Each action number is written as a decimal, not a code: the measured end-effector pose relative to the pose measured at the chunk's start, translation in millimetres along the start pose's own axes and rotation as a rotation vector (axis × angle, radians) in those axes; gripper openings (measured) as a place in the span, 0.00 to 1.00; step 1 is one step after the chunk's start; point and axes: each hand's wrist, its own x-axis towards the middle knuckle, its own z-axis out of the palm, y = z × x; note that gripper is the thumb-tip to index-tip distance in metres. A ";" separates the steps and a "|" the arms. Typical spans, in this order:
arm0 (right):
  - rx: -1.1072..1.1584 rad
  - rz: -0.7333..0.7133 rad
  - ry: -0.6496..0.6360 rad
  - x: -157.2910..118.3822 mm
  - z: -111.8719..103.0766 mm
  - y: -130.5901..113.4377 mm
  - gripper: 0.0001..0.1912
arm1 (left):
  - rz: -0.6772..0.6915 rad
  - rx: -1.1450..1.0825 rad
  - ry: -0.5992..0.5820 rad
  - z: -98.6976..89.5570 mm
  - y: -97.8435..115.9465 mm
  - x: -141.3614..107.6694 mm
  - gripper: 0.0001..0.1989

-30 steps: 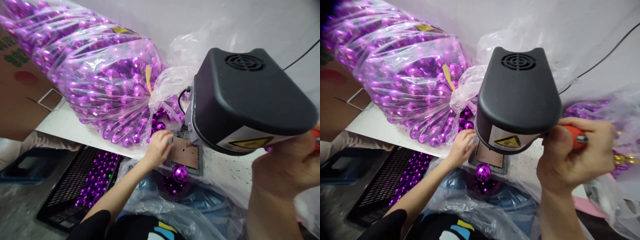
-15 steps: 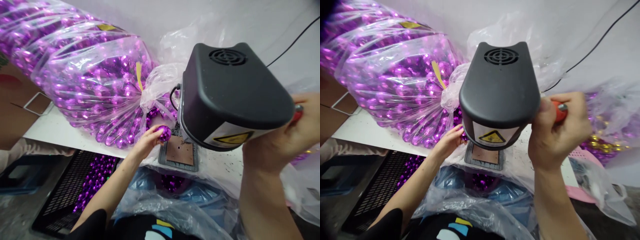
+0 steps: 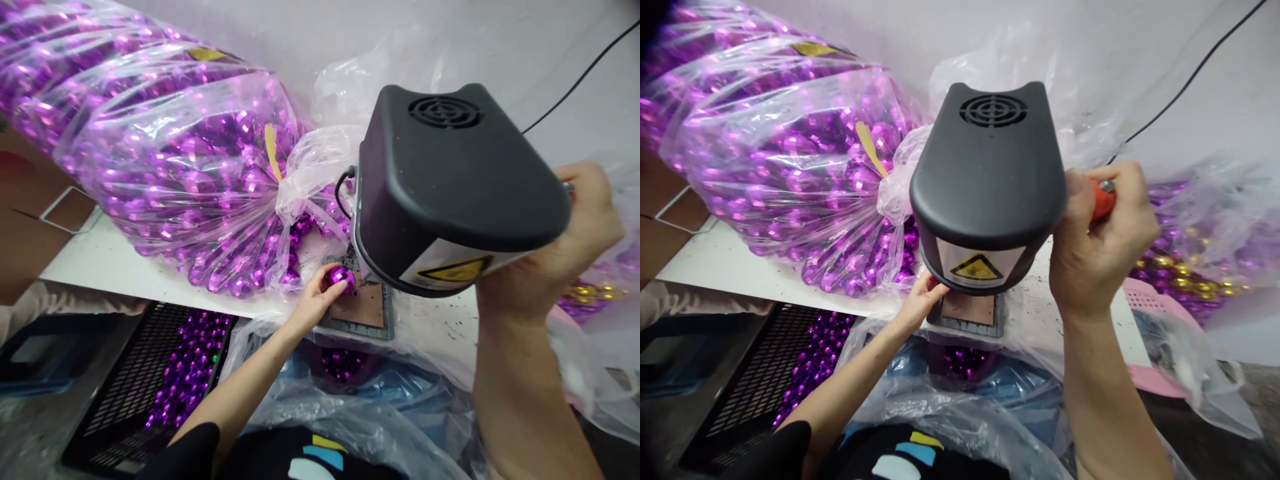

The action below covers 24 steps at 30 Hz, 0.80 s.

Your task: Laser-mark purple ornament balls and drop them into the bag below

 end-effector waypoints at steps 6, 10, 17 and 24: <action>0.011 -0.003 -0.004 -1.5 -1.4 -0.1 0.23 | 0.254 0.462 -0.011 11.2 -21.1 -3.0 0.21; 0.002 -0.003 -0.008 -2.3 -1.9 -1.9 0.22 | 0.434 0.628 -0.027 16.5 -24.1 -6.1 0.21; -0.013 -0.042 -0.003 -2.7 -0.5 -3.7 0.21 | 0.414 0.715 -0.038 27.0 -25.2 -4.6 0.17; -0.010 -0.043 -0.003 -3.6 -1.0 -0.7 0.22 | 0.390 0.783 -0.066 25.5 -24.3 -9.1 0.19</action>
